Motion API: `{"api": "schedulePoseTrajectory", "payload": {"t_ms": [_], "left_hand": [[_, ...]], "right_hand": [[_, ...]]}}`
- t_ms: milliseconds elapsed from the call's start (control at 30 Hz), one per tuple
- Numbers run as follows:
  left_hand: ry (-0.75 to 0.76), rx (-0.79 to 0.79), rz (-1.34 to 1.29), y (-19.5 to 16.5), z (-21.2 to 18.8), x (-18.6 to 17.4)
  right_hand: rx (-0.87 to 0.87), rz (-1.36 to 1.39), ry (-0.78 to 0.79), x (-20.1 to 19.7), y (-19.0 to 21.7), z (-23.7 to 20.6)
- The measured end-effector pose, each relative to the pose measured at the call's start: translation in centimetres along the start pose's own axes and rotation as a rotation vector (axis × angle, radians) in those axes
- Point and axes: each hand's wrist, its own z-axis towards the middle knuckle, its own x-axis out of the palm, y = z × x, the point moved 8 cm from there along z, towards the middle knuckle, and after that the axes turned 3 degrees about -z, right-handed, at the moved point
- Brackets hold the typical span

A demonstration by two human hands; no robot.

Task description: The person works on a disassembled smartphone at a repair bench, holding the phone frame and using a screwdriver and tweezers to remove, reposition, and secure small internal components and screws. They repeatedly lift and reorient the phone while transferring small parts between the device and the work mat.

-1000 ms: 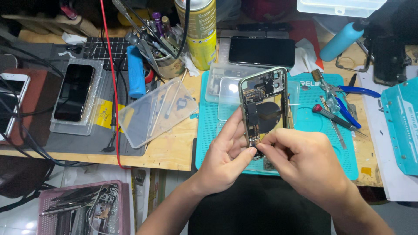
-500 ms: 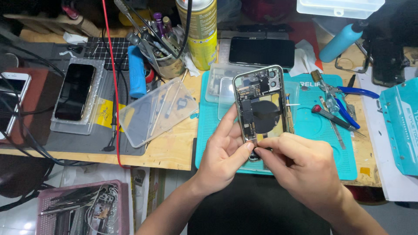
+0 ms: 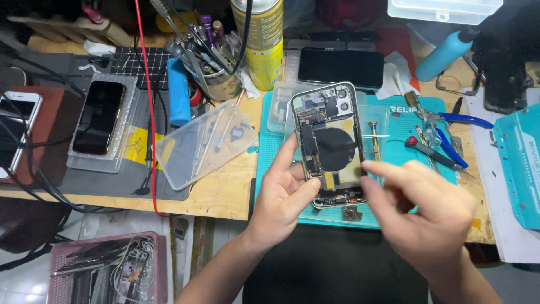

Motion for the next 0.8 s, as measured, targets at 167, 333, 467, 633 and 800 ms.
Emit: {"api": "schedulePoseTrajectory", "payload": {"t_ms": [167, 333, 467, 633, 800], "left_hand": [[0.045, -0.148, -0.073, -0.2, 0.7, -0.2], [0.144, -0.392, -0.268, -0.5, 1.8, 0.3], [0.230, -0.456, -0.263, -0.5, 2.4, 0.8], [0.218, -0.487, -0.134, 0.7, 3.5, 0.0], [0.229, -0.513, -0.148, 1.6, 4.0, -0.5]], "right_hand": [[-0.225, -0.135, -0.088, -2.1, 0.4, 1.4], [-0.480, -0.203, 0.014, -1.7, 2.2, 1.6], [-0.612, -0.250, 0.006, -1.1, 3.6, 1.2], [-0.614, -0.276, 0.079, -0.1, 3.6, 1.8], [-0.618, -0.242, 0.175, 0.8, 3.2, 2.4]]}}
